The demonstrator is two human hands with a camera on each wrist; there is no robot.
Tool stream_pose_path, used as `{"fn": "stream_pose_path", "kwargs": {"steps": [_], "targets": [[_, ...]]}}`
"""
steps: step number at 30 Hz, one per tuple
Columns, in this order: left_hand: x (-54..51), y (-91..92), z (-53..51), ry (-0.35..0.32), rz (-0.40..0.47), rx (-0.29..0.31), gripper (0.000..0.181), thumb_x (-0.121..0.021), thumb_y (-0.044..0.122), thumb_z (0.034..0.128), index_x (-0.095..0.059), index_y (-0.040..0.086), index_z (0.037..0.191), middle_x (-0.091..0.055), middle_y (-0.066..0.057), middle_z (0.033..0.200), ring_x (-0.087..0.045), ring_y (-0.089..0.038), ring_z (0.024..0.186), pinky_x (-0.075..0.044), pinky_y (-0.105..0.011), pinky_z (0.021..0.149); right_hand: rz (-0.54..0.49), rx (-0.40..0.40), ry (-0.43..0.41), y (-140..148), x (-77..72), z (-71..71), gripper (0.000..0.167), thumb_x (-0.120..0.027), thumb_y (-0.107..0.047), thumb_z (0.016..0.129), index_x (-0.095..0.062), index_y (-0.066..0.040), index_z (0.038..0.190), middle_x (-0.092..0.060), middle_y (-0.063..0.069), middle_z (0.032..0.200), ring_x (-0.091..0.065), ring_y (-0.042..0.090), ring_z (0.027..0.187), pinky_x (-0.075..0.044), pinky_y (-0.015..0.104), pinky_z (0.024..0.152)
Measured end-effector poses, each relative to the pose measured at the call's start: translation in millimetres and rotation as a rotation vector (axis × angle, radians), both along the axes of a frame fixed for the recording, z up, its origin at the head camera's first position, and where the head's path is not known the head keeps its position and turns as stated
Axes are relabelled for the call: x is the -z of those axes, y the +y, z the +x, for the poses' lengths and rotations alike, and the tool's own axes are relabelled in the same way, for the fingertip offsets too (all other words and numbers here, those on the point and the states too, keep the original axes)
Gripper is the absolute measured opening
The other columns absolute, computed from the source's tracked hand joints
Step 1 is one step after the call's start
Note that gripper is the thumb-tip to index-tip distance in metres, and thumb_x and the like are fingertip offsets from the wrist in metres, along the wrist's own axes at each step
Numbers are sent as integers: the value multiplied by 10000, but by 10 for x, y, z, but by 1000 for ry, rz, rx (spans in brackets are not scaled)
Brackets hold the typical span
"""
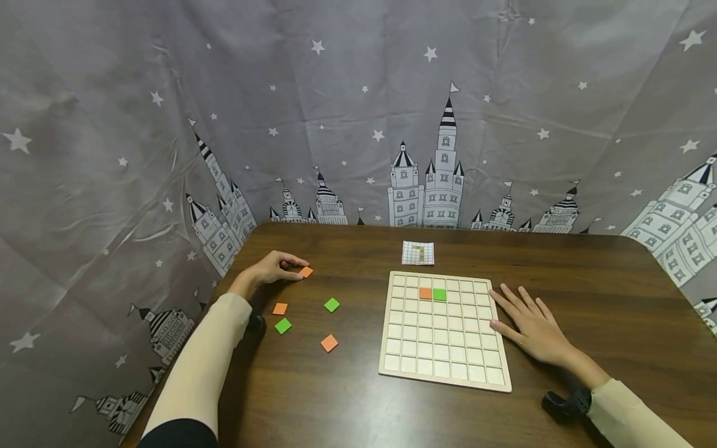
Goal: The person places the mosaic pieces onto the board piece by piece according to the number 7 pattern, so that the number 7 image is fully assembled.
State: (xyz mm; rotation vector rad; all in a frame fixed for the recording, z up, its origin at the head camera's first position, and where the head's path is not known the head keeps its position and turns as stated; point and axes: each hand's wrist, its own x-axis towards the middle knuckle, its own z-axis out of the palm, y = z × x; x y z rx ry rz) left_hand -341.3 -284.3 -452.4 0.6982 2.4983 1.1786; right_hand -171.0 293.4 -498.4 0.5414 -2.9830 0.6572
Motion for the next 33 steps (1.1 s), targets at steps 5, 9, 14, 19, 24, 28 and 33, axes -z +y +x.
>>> {"fn": "stream_pose_path", "kwargs": {"steps": [5, 9, 14, 19, 24, 28, 33], "targets": [[79, -55, -56, 40, 59, 72, 295, -799, 175, 865, -755, 53, 1129, -719, -66, 1074, -410, -169, 775, -344, -283, 690, 3, 1, 3, -3, -2, 0, 675, -525, -454, 1020, -277, -192, 1590, -189, 166, 1630, -111, 472, 1464, -58, 680, 1100], [22, 20, 14, 51, -20, 1, 283, -763, 69, 880, -715, -50, 1132, -702, -164, 1071, -434, -201, 792, -368, -282, 711, 6, 2, 3, -3, -6, 1, 673, -523, -455, 1020, -281, -187, 1589, -192, 168, 1629, -114, 474, 1462, -61, 681, 1099], [22, 49, 28, 41, -69, -40, 281, -734, 27, 897, -681, -100, 1142, -664, -228, 1033, -426, -215, 784, -362, -284, 695, 5, 3, 3, -6, -12, 0, 674, -522, -457, 1020, -279, -191, 1590, -194, 168, 1628, -115, 472, 1463, -63, 679, 1100], [-8, 62, 39, 25, -72, -57, 267, -732, 38, 903, -682, -93, 1130, -654, -156, 972, -442, -201, 773, -377, -269, 678, 2, 1, 3, -6, -12, 2, 673, -526, -452, 1020, -281, -189, 1589, -197, 173, 1626, -119, 476, 1461, -67, 683, 1097], [-13, 55, 37, 17, -68, -90, 274, -725, 47, 912, -674, -98, 1139, -651, -124, 963, -453, -204, 783, -391, -261, 678, 5, 3, 5, -4, -10, 0, 674, -523, -455, 1021, -276, -193, 1591, -193, 171, 1628, -117, 473, 1462, -66, 682, 1097], [-22, 53, 40, -8, -30, -126, 284, -715, 51, 923, -657, -114, 1147, -600, -113, 935, -452, -202, 794, -392, -243, 671, 7, 3, 6, -5, -9, -5, 676, -523, -457, 1020, -274, -196, 1591, -193, 171, 1628, -114, 471, 1463, -63, 680, 1099], [-79, 118, 63, 3, 5, -114, 300, -720, 69, 923, -655, -105, 1159, -569, -110, 937, -457, -200, 812, -396, -232, 676, 8, 3, 5, -4, -9, -1, 677, -525, -457, 1019, -273, -199, 1592, -194, 170, 1628, -114, 471, 1463, -63, 680, 1099]]}}
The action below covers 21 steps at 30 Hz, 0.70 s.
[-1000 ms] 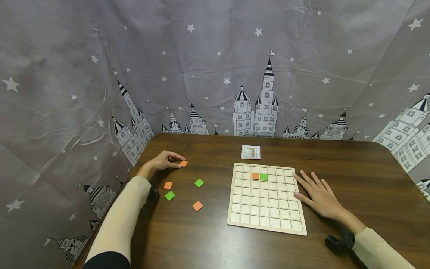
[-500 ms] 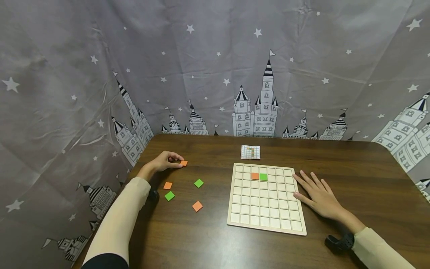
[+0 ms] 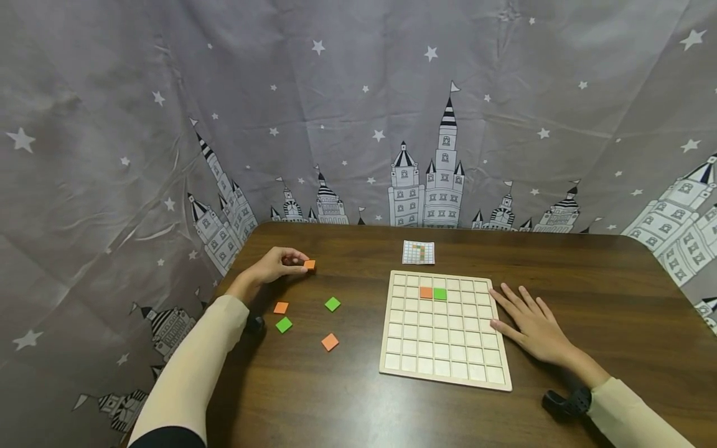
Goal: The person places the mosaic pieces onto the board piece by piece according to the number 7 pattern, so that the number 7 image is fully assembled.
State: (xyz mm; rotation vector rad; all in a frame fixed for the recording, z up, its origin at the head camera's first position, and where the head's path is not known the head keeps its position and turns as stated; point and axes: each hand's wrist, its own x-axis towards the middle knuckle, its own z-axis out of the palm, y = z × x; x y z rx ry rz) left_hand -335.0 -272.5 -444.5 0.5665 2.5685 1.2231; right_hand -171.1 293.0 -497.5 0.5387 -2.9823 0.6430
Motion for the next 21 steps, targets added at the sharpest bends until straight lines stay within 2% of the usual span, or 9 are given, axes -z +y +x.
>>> {"fn": "stream_pose_path", "kwargs": {"steps": [7, 15, 21], "targets": [[-110, 208, 66, 25, 32, 36, 301, -731, 89, 918, -673, -72, 1166, -516, -83, 918, -437, -200, 803, -392, -246, 676, -1, -1, -3, 1, -4, 7, 678, -526, -454, 1019, -271, -197, 1593, -192, 173, 1628, -116, 477, 1461, -60, 679, 1100], [-168, 537, 107, 67, 25, 34, 300, -743, 126, 915, -691, -16, 1174, -570, -99, 1009, -479, -194, 863, -417, -299, 745, -27, -4, 28, 11, 25, -5, 672, -542, -448, 1013, -293, -201, 1586, -214, 175, 1621, -127, 475, 1459, -60, 679, 1100], [-247, 782, 175, 53, 60, 94, 291, -723, 134, 933, -686, -2, 1188, -638, -98, 1041, -480, -213, 895, -423, -310, 777, -44, -5, 55, 20, 76, -5, 667, -557, -440, 1007, -312, -202, 1580, -230, 170, 1617, -136, 469, 1460, -52, 672, 1107]]}}
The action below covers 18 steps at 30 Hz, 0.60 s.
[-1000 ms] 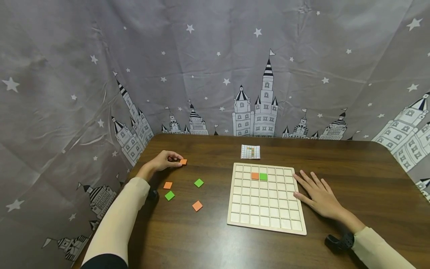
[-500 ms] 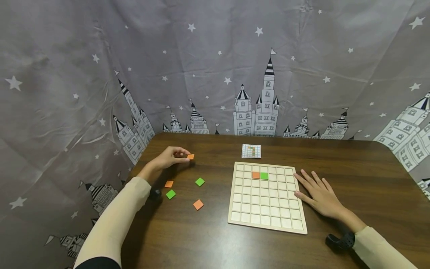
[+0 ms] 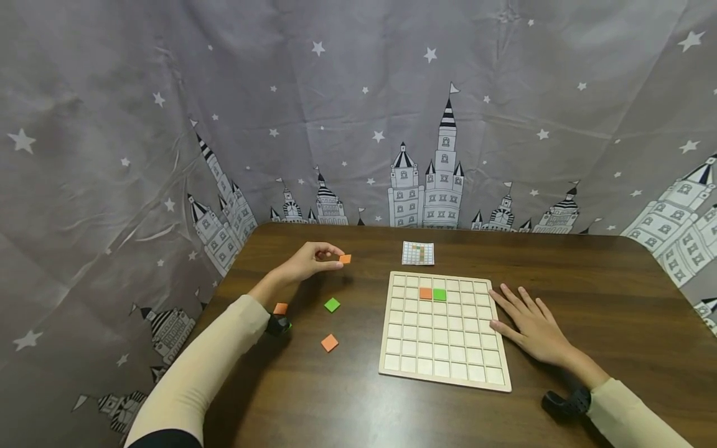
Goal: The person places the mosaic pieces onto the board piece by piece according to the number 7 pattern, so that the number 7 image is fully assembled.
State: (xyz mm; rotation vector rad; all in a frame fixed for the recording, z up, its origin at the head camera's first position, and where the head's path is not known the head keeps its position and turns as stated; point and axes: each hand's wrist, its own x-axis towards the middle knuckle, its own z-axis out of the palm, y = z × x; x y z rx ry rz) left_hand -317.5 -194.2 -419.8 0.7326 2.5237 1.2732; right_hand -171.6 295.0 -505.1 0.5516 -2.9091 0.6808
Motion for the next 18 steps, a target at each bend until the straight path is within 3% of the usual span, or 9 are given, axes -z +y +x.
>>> {"fn": "stream_pose_path", "kwargs": {"steps": [6, 10, 18], "targets": [[-71, 267, 52, -4, 9, 24, 281, -729, 110, 923, -686, -27, 1165, -554, -78, 977, -440, -184, 861, -385, -286, 743, 1, -11, 9, 1, -27, 7, 660, -555, -420, 1013, -307, -193, 1581, -230, 178, 1614, -140, 477, 1454, -64, 681, 1097], [-96, 459, 100, -15, 25, 21, 279, -739, 104, 913, -692, -22, 1157, -575, -70, 947, -459, -167, 813, -390, -275, 704, 14, -6, -26, -13, -71, 23, 670, -541, -436, 1016, -293, -183, 1585, -214, 188, 1617, -129, 483, 1454, -69, 686, 1092], [-122, 818, 192, -37, 58, 31, 277, -743, 118, 915, -703, 15, 1169, -630, -115, 1066, -451, -162, 866, -403, -285, 755, 29, -3, -67, -20, -94, 15, 687, -528, -448, 1020, -260, -185, 1596, -175, 182, 1630, -98, 478, 1463, -43, 680, 1102]]}}
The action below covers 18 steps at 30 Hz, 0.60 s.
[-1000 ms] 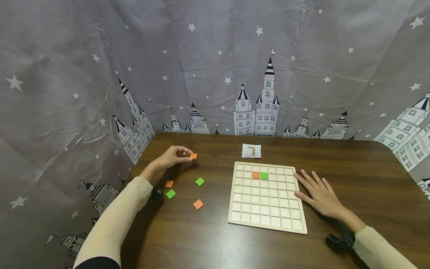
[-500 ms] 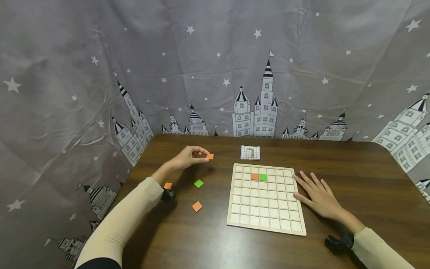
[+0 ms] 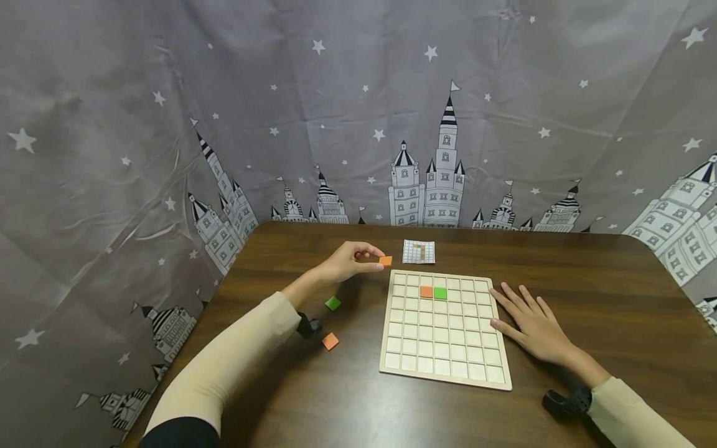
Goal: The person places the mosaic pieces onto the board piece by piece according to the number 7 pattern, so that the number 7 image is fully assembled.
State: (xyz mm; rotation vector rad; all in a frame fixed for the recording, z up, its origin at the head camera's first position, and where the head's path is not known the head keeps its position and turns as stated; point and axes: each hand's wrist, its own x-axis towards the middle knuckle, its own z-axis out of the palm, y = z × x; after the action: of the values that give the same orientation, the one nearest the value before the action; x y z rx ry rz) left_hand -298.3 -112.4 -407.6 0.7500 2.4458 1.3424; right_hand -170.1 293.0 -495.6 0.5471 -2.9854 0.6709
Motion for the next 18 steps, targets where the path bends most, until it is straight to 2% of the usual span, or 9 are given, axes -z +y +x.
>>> {"fn": "stream_pose_path", "kwargs": {"steps": [5, 8, 11, 15, 18], "targets": [[-30, 210, 49, -32, 18, -1, 279, -755, 125, 906, -709, 18, 1159, -630, -130, 1055, -456, -145, 831, -403, -267, 724, -3, -1, 6, -5, -10, 7, 684, -534, -443, 1019, -263, -193, 1595, -188, 186, 1625, -106, 479, 1461, -50, 684, 1099], [-46, 322, 71, -28, 22, 7, 285, -753, 122, 907, -705, 8, 1164, -621, -116, 1043, -448, -131, 846, -399, -252, 733, -5, 1, 17, -7, -22, 17, 676, -541, -437, 1016, -281, -190, 1589, -204, 189, 1620, -119, 481, 1458, -63, 685, 1097], [-57, 431, 85, -23, 37, 21, 287, -750, 107, 907, -698, -13, 1162, -580, -73, 950, -434, -124, 832, -395, -244, 717, -2, -1, 18, -7, -40, 22, 678, -540, -437, 1016, -278, -188, 1590, -205, 189, 1620, -122, 482, 1457, -67, 686, 1095], [-31, 573, 86, -28, 53, 44, 282, -748, 100, 907, -699, -19, 1158, -479, -35, 846, -394, -125, 780, -352, -247, 680, 10, -2, 13, -3, -43, 17, 687, -533, -445, 1018, -258, -198, 1596, -197, 182, 1624, -121, 478, 1459, -67, 685, 1095], [13, 666, 88, -28, 42, 53, 288, -754, 113, 903, -708, -5, 1162, -453, -29, 837, -377, -124, 772, -331, -248, 679, 13, -3, 22, 0, -27, 17, 685, -540, -435, 1016, -262, -198, 1595, -206, 185, 1621, -132, 481, 1456, -73, 687, 1094]]}}
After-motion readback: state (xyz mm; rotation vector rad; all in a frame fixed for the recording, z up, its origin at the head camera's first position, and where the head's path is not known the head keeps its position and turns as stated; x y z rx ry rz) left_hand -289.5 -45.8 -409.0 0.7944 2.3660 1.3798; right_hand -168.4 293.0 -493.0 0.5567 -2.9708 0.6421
